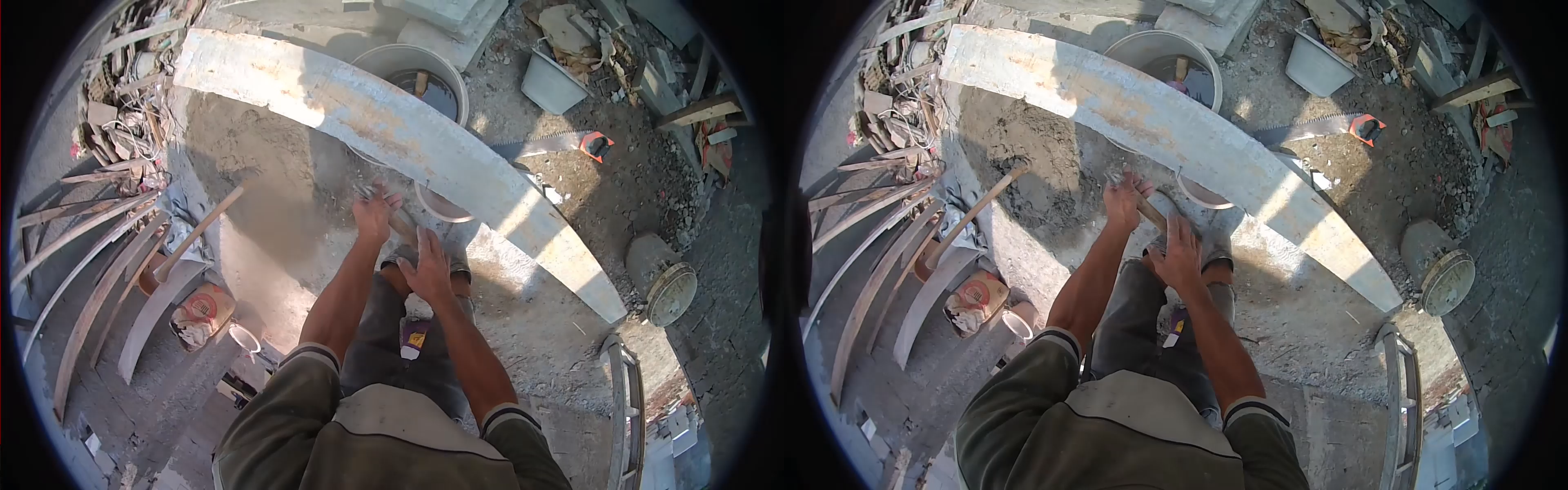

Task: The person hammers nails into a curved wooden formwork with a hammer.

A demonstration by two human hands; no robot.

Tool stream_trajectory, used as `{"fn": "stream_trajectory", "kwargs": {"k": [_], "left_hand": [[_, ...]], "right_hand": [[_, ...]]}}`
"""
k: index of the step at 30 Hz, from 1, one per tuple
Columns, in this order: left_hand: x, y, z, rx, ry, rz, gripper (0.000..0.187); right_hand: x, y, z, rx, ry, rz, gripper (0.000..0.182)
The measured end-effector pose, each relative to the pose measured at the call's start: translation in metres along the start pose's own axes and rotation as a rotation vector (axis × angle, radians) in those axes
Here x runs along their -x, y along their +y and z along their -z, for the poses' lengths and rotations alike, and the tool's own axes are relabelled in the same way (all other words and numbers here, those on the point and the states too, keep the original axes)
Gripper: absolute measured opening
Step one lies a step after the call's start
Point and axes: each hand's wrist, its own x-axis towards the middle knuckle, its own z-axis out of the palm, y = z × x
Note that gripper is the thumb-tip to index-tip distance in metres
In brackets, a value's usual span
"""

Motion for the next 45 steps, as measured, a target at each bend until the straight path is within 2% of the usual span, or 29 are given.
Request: {"fn": "stream_trajectory", "kwargs": {"k": [1, 2, 3, 4, 7, 9, 10, 12, 13, 15, 17, 18, 20, 21, 22, 23, 25, 27, 29, 30, 33, 35, 37, 39, 41, 42, 43, 44, 45], "left_hand": [[0.015, -0.002, 0.004, -0.055, -0.040, 0.012, 0.045], [0.030, -0.004, 0.004, -0.080, -0.064, 0.076, 0.031], [0.045, -0.011, 0.004, -0.081, -0.070, 0.063, 0.036], [0.054, -0.018, 0.006, -0.077, -0.085, 0.053, 0.040], [0.075, -0.007, 0.008, -0.125, -0.188, 0.078, 0.040], [0.089, 0.041, -0.004, -0.152, -0.595, 0.110, 0.041], [0.077, 0.053, 0.004, -0.123, -0.585, 0.088, 0.041], [0.043, 0.070, 0.023, -0.682, -0.766, 0.111, 0.050], [0.021, 0.067, 0.031, -0.651, -0.753, 0.101, 0.050], [-0.026, 0.056, 0.041, -0.337, -0.213, -0.035, 0.053], [-0.068, 0.067, 0.032, -0.164, 0.054, -0.128, 0.052], [-0.085, 0.072, 0.023, -0.068, 0.062, -0.165, 0.052], [-0.109, 0.082, 0.003, 0.081, 0.059, -0.203, 0.056], [-0.122, 0.083, -0.005, 0.132, 0.037, -0.210, 0.060], [-0.136, 0.076, -0.015, 0.148, 0.043, -0.188, 0.060], [-0.150, 0.068, -0.026, 0.326, -0.018, -0.134, 0.056], [-0.150, 0.067, -0.035, 0.511, -0.065, -0.065, 0.051], [-0.126, 0.103, -0.042, 0.246, 0.060, -0.016, 0.046], [-0.138, 0.083, -0.044, 0.169, 0.182, 0.026, 0.042], [-0.132, 0.086, -0.043, 0.174, 0.121, -0.154, 0.038], [-0.143, 0.047, -0.035, 0.142, -0.064, -0.467, 0.032], [-0.141, 0.044, -0.035, -0.205, -0.075, -0.603, 0.033], [-0.130, 0.066, -0.034, -0.508, -0.037, -0.768, 0.031], [-0.121, 0.103, -0.049, 0.065, 0.160, -0.061, 0.027], [-0.125, 0.086, -0.046, 0.169, 0.182, -0.125, 0.027], [-0.133, 0.059, -0.037, 0.089, 0.097, -0.169, 0.034], [-0.135, 0.063, -0.034, 0.008, 0.007, -0.225, 0.042], [-0.132, 0.066, -0.041, 0.481, -0.148, -0.247, 0.038], [-0.126, 0.083, -0.046, 0.473, -0.146, -0.245, 0.038]], "right_hand": [[-0.001, -0.012, 0.001, -0.035, -0.009, 0.037, 0.070], [-0.002, -0.018, 0.003, -0.030, -0.092, -0.007, 0.068], [-0.003, -0.022, 0.005, -0.017, -0.169, -0.049, 0.066], [-0.002, -0.018, 0.000, -0.140, -0.121, -0.071, 0.059], [0.005, -0.016, 0.020, -0.152, -0.063, -0.048, 0.046], [0.003, -0.024, 0.042, -0.084, -0.030, -0.048, 0.043], [-0.001, -0.021, 0.050, -0.143, 0.050, -0.055, 0.042], [-0.022, -0.019, 0.069, -0.186, 0.139, -0.007, 0.041], [-0.034, -0.026, 0.082, -0.167, 0.147, 0.039, 0.040], [-0.063, -0.043, 0.101, -0.072, 0.155, 0.199, 0.035], [-0.096, -0.055, 0.109, 0.068, 0.111, 0.330, 0.036], [-0.114, -0.065, 0.108, 0.100, 0.089, 0.323, 0.036], [-0.154, -0.088, 0.100, 0.198, 0.054, 0.657, 0.040], [-0.172, -0.099, 0.093, 0.250, 0.037, 0.729, 0.041], [-0.188, -0.111, 0.085, 0.298, 0.023, 0.803, 0.042], [-0.202, -0.122, 0.076, 0.315, 0.005, 0.794, 0.042], [-0.220, -0.141, 0.059, 0.330, 0.097, 0.949, 0.043], [-0.230, -0.162, 0.057, 0.316, 0.098, 0.985, 0.042], [-0.241, -0.176, 0.053, 0.321, 0.022, 1.060, 0.046], [-0.251, -0.174, 0.043, 0.317, 0.017, 1.056, 0.046], [-0.275, -0.165, 0.023, 0.382, -0.001, 0.960, 0.043], [-0.287, -0.166, 0.020, 0.364, 0.052, 1.098, 0.043], [-0.274, -0.167, 0.032, 0.339, 0.035, 1.124, 0.041], [-0.269, -0.170, 0.044, 0.410, -0.016, 1.242, 0.036], [-0.284, -0.165, 0.035, 0.396, 0.021, 1.253, 0.034], [-0.289, -0.167, 0.030, 0.445, -0.018, 1.166, 0.034], [-0.293, -0.169, 0.028, 0.490, -0.045, 1.082, 0.034], [-0.288, -0.168, 0.031, 0.492, -0.041, 1.099, 0.034], [-0.277, -0.168, 0.033, 0.484, -0.042, 1.094, 0.034]]}}
